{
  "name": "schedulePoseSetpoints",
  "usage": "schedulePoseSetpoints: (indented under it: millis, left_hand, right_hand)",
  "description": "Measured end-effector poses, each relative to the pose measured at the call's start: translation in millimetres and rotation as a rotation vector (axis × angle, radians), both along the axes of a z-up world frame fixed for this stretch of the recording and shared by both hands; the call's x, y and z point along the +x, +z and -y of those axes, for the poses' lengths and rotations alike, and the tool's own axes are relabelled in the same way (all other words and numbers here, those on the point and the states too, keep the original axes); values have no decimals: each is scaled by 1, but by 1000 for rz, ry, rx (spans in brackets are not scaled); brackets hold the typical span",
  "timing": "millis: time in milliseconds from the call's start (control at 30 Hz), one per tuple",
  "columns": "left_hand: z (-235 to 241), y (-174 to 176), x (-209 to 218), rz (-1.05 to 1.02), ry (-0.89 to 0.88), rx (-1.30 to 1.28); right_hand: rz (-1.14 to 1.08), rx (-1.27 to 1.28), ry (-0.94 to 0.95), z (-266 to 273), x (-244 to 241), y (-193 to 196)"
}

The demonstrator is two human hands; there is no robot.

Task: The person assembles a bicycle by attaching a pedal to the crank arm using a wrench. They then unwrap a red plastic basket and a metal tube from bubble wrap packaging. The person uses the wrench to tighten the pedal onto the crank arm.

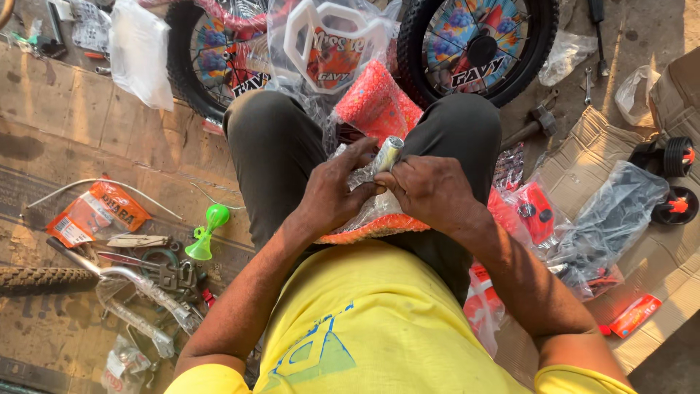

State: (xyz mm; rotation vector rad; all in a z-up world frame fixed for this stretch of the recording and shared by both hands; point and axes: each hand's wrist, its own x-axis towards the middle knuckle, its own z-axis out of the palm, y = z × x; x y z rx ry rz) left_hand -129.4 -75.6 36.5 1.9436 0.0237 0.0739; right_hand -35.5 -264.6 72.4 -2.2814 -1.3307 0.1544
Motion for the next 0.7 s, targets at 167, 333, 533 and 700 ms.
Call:
schedulePoseSetpoints:
  millis: [167, 333, 533, 700]
  left_hand:
    - [-1, 5, -3, 113, -72, 65]
    - [0, 16, -6, 285, -244, 283]
    - [10, 27, 4, 259, -128, 85]
    - [-13, 44, 29, 374, -63, 81]
  right_hand:
    - [-124, -104, -2, 11, -9, -13]
    - [-293, 34, 71, 29, -3, -31]
    - [-810, 368, 78, 33, 27, -20]
    - [-492, 445, 147, 2, 64, 14]
